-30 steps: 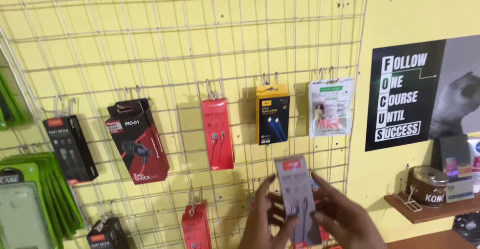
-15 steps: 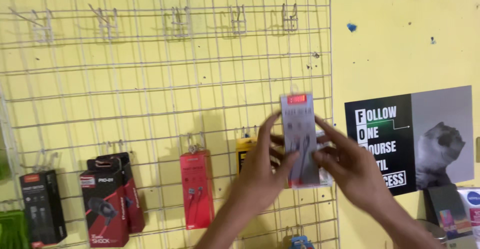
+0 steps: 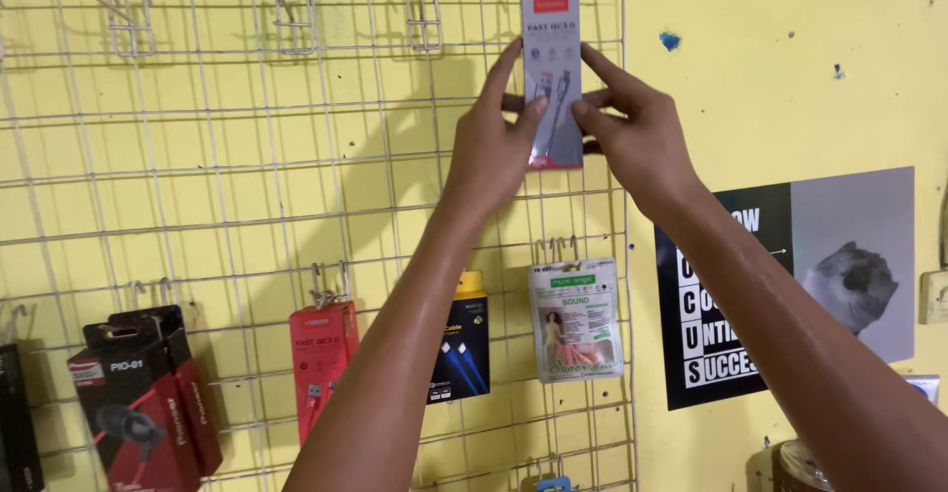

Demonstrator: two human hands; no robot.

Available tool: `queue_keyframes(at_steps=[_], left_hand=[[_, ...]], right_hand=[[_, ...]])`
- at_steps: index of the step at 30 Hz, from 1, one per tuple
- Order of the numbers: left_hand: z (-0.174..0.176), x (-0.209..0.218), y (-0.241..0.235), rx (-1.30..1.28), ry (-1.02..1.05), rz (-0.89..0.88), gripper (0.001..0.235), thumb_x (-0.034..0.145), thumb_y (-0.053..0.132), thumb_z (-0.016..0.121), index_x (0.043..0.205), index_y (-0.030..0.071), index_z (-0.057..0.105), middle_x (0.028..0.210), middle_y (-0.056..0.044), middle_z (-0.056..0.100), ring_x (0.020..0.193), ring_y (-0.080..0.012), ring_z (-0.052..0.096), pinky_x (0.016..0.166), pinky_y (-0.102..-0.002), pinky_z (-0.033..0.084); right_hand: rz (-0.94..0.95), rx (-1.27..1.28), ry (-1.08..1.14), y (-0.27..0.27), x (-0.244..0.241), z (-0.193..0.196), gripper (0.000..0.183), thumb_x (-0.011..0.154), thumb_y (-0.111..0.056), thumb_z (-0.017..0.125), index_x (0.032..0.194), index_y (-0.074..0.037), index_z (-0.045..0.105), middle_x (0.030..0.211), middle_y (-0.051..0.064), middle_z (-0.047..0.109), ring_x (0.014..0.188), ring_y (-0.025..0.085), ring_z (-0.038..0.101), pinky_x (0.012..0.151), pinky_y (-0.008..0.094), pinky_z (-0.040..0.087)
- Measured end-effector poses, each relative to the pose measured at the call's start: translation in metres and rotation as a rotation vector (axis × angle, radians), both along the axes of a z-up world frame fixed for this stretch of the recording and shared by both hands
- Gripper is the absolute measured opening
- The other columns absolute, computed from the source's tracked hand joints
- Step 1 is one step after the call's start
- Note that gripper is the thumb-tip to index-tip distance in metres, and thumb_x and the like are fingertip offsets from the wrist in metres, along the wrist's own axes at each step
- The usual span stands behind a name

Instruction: The person repeatedly picks up small packaged electronics accessories from a wall display, briefly holds them, and places them back on the rack. The items include earphones, cables, and phone cases in various colored boxes.

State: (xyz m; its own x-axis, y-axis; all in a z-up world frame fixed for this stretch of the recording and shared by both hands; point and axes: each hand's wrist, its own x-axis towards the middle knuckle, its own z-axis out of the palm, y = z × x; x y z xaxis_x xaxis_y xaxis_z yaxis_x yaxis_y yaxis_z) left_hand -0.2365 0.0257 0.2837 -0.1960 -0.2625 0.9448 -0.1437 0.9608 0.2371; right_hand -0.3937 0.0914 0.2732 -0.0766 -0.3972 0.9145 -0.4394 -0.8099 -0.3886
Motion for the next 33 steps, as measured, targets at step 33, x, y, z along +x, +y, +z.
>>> queue_keyframes(at_steps=[33], left_hand=[[-0.034, -0.046, -0.04, -0.079, 0.152, 0.562, 0.081, 0.092, 0.026, 0.077, 0.155, 0.008, 0.03, 0.124, -0.025, 0.049, 0.109, -0.0368, 0.061, 0.086, -0.046, 0.056]], right_hand=[[-0.014, 0.023, 0.017, -0.071, -0.046, -0.038, 0.057, 0.099, -0.008, 0.07, 0.152, -0.007, 0.048, 0.104, 0.006, 0.071, 0.092, 0.014, 0.071, 0.083, 0.028, 0.06]])
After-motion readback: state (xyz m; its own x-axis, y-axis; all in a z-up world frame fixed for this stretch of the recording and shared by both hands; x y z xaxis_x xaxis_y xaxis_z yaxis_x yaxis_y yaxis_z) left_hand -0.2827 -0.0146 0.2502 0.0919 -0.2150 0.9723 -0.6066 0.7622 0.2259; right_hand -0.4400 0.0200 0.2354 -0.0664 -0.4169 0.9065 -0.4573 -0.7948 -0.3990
